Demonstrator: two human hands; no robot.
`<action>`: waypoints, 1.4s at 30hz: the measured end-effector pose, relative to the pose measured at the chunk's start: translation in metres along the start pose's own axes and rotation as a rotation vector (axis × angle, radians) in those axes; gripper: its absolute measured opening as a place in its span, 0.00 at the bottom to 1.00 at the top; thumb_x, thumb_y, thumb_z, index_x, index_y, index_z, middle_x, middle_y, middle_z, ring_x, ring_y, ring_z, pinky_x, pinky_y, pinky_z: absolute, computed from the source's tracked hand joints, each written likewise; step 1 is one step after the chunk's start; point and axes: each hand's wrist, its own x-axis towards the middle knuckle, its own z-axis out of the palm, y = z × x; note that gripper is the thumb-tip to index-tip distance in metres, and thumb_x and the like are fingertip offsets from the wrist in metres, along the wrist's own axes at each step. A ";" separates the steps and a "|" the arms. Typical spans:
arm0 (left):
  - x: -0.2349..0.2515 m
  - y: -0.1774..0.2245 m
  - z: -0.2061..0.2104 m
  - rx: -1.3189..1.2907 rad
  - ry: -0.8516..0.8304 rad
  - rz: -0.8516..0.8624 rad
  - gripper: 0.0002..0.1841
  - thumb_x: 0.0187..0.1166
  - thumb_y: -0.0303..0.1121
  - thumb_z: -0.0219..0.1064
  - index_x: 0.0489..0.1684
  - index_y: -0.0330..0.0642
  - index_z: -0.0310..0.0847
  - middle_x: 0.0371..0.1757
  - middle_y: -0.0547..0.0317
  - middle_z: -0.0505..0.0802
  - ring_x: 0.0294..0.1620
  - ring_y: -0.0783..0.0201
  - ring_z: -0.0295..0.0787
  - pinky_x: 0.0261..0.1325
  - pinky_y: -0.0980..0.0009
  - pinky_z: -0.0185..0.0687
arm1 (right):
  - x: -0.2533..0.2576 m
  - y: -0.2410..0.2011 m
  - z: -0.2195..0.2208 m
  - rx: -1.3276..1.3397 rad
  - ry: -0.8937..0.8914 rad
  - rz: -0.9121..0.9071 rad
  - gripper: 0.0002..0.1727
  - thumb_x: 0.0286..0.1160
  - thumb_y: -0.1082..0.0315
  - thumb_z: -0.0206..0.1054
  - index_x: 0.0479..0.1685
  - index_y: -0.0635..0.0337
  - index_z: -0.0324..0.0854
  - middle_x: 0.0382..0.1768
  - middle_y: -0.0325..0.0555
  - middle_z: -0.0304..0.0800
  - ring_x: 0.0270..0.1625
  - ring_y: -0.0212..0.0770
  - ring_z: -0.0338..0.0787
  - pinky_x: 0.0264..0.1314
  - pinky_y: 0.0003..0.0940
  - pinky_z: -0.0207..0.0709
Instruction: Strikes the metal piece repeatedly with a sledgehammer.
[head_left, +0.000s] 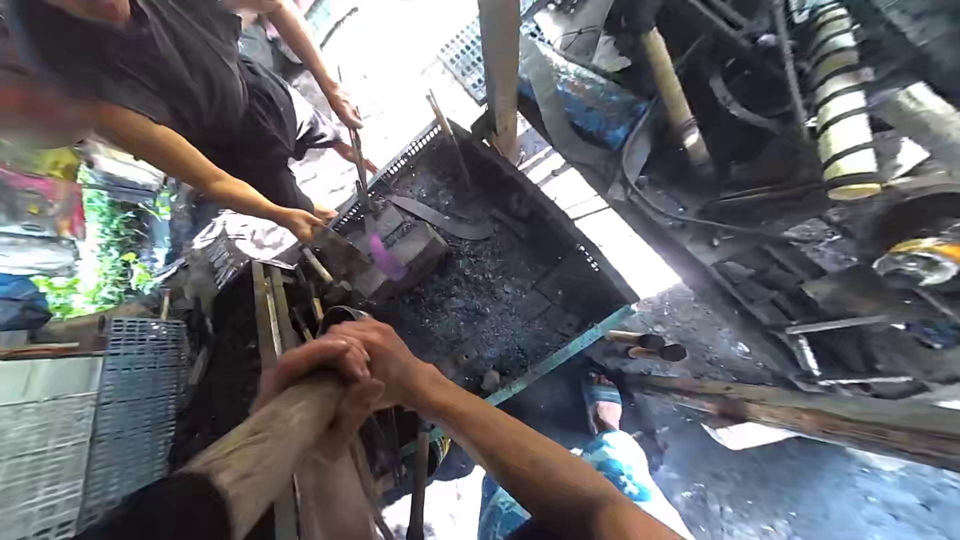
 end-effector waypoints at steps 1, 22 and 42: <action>0.015 -0.007 -0.004 0.026 0.011 0.039 0.23 0.64 0.39 0.84 0.58 0.51 0.85 0.30 0.67 0.91 0.31 0.66 0.88 0.45 0.63 0.91 | 0.019 0.005 -0.005 -0.039 -0.020 -0.024 0.17 0.52 0.56 0.79 0.34 0.60 0.88 0.33 0.46 0.92 0.41 0.46 0.92 0.45 0.51 0.85; 0.003 -0.053 -0.036 -0.015 0.095 0.072 0.18 0.73 0.48 0.78 0.56 0.54 0.85 0.34 0.71 0.93 0.35 0.70 0.90 0.47 0.67 0.90 | 0.039 0.036 0.012 -0.156 -0.101 -0.029 0.21 0.39 0.58 0.85 0.36 0.55 0.88 0.31 0.41 0.91 0.37 0.43 0.91 0.38 0.50 0.83; 0.009 -0.064 -0.034 -0.145 0.094 -0.012 0.23 0.70 0.52 0.78 0.57 0.50 0.85 0.30 0.67 0.90 0.26 0.69 0.85 0.35 0.69 0.86 | 0.035 0.054 0.014 -0.229 -0.090 0.020 0.26 0.35 0.58 0.88 0.41 0.54 0.89 0.33 0.41 0.93 0.38 0.44 0.92 0.39 0.53 0.85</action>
